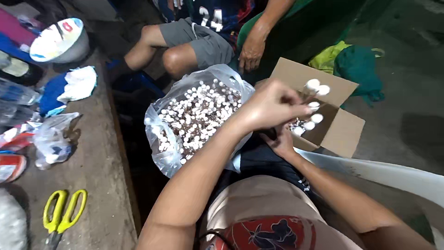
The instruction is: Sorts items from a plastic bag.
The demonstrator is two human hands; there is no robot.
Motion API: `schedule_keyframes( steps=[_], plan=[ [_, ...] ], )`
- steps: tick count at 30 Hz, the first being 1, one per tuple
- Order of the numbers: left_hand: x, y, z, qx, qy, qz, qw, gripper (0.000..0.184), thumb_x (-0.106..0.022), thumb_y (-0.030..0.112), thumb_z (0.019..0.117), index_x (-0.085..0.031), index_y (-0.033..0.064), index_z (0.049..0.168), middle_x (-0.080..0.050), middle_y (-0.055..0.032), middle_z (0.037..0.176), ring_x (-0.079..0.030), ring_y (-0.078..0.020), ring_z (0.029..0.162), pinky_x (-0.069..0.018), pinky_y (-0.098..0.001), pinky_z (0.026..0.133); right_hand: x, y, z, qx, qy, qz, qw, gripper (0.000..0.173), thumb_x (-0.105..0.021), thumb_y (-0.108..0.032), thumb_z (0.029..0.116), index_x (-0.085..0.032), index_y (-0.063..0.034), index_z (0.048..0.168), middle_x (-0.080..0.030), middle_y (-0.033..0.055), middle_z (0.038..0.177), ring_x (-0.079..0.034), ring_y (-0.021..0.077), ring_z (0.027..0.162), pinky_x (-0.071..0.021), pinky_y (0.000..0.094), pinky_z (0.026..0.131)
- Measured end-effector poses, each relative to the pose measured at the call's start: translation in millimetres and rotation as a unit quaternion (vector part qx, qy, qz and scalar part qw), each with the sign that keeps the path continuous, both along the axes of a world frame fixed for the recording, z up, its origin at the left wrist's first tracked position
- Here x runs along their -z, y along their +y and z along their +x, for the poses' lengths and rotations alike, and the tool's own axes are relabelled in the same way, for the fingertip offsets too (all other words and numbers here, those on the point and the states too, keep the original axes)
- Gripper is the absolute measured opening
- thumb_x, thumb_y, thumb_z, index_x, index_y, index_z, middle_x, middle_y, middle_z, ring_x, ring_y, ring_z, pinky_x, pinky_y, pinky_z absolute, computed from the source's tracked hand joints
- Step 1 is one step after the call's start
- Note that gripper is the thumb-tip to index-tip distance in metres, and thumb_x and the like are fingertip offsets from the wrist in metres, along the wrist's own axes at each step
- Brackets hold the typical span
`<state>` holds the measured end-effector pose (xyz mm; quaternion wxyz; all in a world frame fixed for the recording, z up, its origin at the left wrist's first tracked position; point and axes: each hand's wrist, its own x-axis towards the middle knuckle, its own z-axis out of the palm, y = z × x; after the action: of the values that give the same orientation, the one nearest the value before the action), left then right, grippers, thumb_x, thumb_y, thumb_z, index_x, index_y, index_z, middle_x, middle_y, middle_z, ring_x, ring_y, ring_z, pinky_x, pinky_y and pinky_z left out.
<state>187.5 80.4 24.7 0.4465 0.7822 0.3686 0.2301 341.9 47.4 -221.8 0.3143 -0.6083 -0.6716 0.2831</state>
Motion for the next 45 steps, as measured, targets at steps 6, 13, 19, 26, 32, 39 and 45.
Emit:
schedule_keyframes(
  steps=[6, 13, 19, 26, 32, 39, 45],
  plan=[
    [-19, 39, 48, -0.026, 0.123, -0.014, 0.992, 0.05, -0.065, 0.014, 0.0998, -0.052, -0.0059, 0.143, -0.059, -0.0223, 0.14, -0.059, -0.0278, 0.128, -0.0455, -0.0423, 0.109, 0, 3, 5, -0.004, -0.01, -0.009, 1.0, 0.068, -0.07, -0.045, 0.0888, -0.059, -0.0038, 0.142, -0.051, 0.0287, 0.146, -0.047, 0.05, 0.136, -0.037, 0.0666, 0.109],
    [5, 39, -113, -0.376, 0.019, 0.174, 0.91, 0.02, -0.063, 0.014, 0.098, -0.069, -0.0052, 0.098, -0.068, -0.007, 0.086, -0.063, -0.0083, 0.074, -0.0548, -0.0292, 0.073, 3, 4, 4, -0.019, -0.005, -0.028, 0.999, 0.072, -0.068, -0.048, 0.0902, -0.055, -0.0043, 0.146, -0.046, 0.0296, 0.15, -0.045, 0.0513, 0.137, -0.036, 0.0678, 0.109],
    [68, 43, -131, -0.349, 0.283, 0.033, 0.893, 0.022, -0.061, 0.004, 0.0966, -0.071, -0.0059, 0.113, -0.069, -0.0263, 0.115, -0.064, -0.0401, 0.114, -0.0474, -0.0573, 0.101, 2, 3, 5, -0.018, -0.016, 0.001, 1.0, 0.072, -0.067, -0.048, 0.0887, -0.057, -0.0011, 0.143, -0.048, 0.0317, 0.148, -0.046, 0.0521, 0.136, -0.0371, 0.0658, 0.109],
    [75, 49, -128, -0.307, 0.388, -0.006, 0.869, 0.025, -0.064, 0.001, 0.0922, -0.07, -0.0047, 0.116, -0.064, -0.0299, 0.123, -0.06, -0.0463, 0.12, -0.0463, -0.0625, 0.1, 3, 3, 4, -0.018, -0.016, 0.022, 0.999, 0.073, -0.065, -0.048, 0.089, -0.057, 0.0008, 0.142, -0.048, 0.0341, 0.146, -0.048, 0.0537, 0.133, -0.0399, 0.0656, 0.105],
    [67, 19, -154, -0.393, 0.043, -0.046, 0.917, 0.028, -0.066, -0.004, 0.0913, -0.066, -0.0063, 0.119, -0.068, -0.0133, 0.101, -0.063, -0.0126, 0.082, -0.0547, -0.0302, 0.077, 5, 3, 5, -0.019, -0.017, 0.02, 0.999, 0.073, -0.066, -0.05, 0.0886, -0.057, -0.0004, 0.142, -0.05, 0.033, 0.146, -0.049, 0.0526, 0.133, -0.0388, 0.0654, 0.107],
    [76, 10, -157, -0.41, 0.058, -0.054, 0.909, 0.022, -0.065, -0.002, 0.0933, -0.068, -0.0052, 0.115, -0.068, -0.0152, 0.105, -0.064, -0.015, 0.087, -0.0543, -0.0337, 0.082, 4, 3, 5, -0.019, -0.016, 0.018, 1.0, 0.073, -0.066, -0.049, 0.0891, -0.057, 0.0002, 0.142, -0.048, 0.0339, 0.147, -0.045, 0.0533, 0.136, -0.0363, 0.0654, 0.11],
    [66, 9, -134, -0.318, 0.282, -0.06, 0.903, 0.022, -0.069, 0.018, 0.0975, -0.072, -0.0032, 0.103, -0.07, -0.0198, 0.098, -0.066, -0.033, 0.093, -0.0504, -0.0544, 0.087, 5, 3, 5, -0.014, -0.016, 0.019, 1.0, 0.074, -0.065, -0.05, 0.089, -0.057, 0.0003, 0.142, -0.048, 0.0335, 0.147, -0.046, 0.0529, 0.136, -0.037, 0.0643, 0.11]
  ],
)
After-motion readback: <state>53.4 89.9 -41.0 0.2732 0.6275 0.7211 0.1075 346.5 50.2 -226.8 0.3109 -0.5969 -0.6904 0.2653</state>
